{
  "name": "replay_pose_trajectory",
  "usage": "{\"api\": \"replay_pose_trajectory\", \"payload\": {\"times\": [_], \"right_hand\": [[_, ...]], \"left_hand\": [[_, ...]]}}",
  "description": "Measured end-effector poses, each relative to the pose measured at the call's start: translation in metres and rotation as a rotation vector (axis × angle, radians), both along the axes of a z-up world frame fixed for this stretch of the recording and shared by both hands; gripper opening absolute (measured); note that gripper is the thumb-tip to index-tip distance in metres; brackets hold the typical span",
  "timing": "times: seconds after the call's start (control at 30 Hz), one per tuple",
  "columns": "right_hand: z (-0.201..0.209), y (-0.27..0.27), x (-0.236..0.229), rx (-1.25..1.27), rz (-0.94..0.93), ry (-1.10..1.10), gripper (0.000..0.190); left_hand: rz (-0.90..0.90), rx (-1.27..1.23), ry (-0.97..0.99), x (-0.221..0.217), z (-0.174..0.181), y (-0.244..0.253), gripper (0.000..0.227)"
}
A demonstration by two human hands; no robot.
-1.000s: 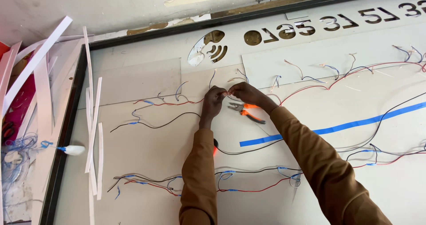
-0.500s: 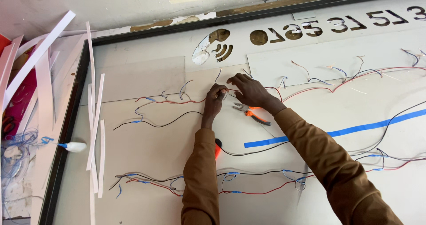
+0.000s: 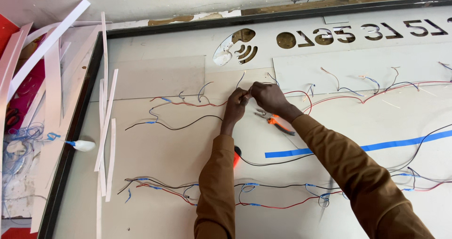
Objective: The person works on the wiring of a large white electrical sign board. They use pliers to strip the insulation from red and blue wires and twist the exposed ends together to create connections. The person repeatedly picks up and puts down the pliers while manipulating the wires on the board's surface.
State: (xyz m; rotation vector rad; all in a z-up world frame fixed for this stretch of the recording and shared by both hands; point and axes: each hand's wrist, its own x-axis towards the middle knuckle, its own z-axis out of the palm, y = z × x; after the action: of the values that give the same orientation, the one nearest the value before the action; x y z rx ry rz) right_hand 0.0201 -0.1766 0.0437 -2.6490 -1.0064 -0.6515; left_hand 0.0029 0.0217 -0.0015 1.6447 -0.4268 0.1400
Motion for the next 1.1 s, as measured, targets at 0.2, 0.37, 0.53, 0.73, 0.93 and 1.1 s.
{"api": "replay_pose_trajectory", "payload": {"times": [0.2, 0.37, 0.53, 0.73, 0.93, 1.1], "right_hand": [[-0.006, -0.045, 0.050, 0.649, -0.407, 0.612, 0.019], [0.068, -0.066, 0.023, 0.668, -0.339, 0.250, 0.007], [0.070, -0.022, -0.021, 0.353, -0.058, -0.032, 0.019], [0.039, 0.003, -0.032, -0.018, -0.002, -0.238, 0.015], [0.031, 0.001, -0.034, -0.056, -0.053, -0.210, 0.013], [0.012, 0.004, -0.015, 0.004, -0.213, 0.265, 0.017]], "left_hand": [[-0.025, 0.126, -0.106, -0.012, 0.016, -0.002, 0.015], [0.004, 0.098, -0.061, 0.000, 0.008, -0.005, 0.018], [0.078, 0.111, -0.081, -0.010, 0.016, -0.005, 0.018], [0.114, 0.067, -0.069, -0.016, 0.025, -0.003, 0.020], [0.146, 0.056, -0.026, -0.011, 0.020, -0.006, 0.013], [0.143, 0.002, -0.108, -0.015, 0.024, -0.005, 0.014]]}}
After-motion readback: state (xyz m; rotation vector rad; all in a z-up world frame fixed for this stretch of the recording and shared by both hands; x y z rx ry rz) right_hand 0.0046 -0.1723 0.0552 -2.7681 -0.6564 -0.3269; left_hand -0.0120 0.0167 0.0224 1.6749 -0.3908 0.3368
